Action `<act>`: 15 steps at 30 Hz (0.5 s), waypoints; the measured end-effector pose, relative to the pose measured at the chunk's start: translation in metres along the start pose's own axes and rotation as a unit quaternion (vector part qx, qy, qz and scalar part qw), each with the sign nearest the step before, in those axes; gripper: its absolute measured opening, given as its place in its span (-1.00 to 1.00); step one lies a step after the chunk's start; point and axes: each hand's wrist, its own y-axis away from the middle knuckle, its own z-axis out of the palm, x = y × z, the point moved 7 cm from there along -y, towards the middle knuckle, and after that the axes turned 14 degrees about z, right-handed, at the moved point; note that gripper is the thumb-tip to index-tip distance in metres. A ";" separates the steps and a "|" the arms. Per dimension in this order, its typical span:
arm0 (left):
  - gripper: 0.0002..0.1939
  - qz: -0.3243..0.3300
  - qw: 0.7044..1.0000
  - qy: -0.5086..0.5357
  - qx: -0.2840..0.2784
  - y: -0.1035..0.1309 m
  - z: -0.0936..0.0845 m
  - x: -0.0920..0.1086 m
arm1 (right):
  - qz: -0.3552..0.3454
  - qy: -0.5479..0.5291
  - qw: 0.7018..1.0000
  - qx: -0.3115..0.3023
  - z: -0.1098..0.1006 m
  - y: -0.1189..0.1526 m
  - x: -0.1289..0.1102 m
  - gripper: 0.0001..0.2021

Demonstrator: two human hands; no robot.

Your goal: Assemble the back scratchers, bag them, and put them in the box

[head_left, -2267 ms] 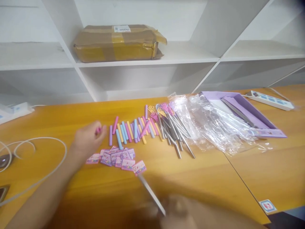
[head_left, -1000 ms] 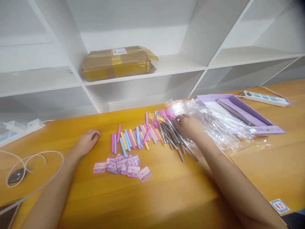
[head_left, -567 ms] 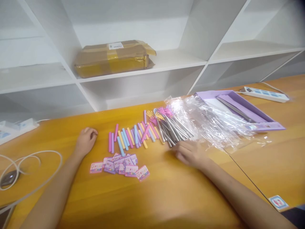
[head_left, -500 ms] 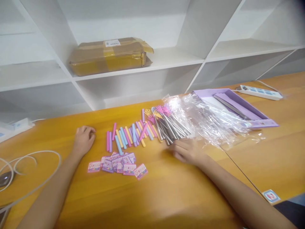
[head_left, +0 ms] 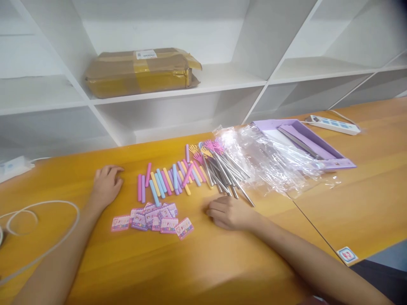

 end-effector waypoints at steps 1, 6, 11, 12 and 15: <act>-0.66 0.002 1.000 0.000 0.001 0.000 0.001 0.000 | 0.000 -0.002 1.000 0.000 0.000 0.001 0.001 -0.83; -0.66 0.009 1.000 -0.010 0.000 0.000 0.003 0.001 | 0.098 0.007 0.994 0.045 -0.015 0.013 0.033 -0.80; -0.68 0.009 1.000 -0.011 0.008 0.000 0.000 0.004 | 0.379 0.068 0.904 0.186 -0.062 0.040 0.111 -0.72; -0.68 0.010 1.000 -0.004 0.010 0.000 -0.001 0.005 | 0.427 0.073 0.880 0.194 -0.067 0.047 0.126 -0.72; -0.75 0.010 1.000 0.018 0.010 0.000 -0.001 0.007 | 0.517 0.075 0.837 0.160 -0.065 0.063 0.156 -0.65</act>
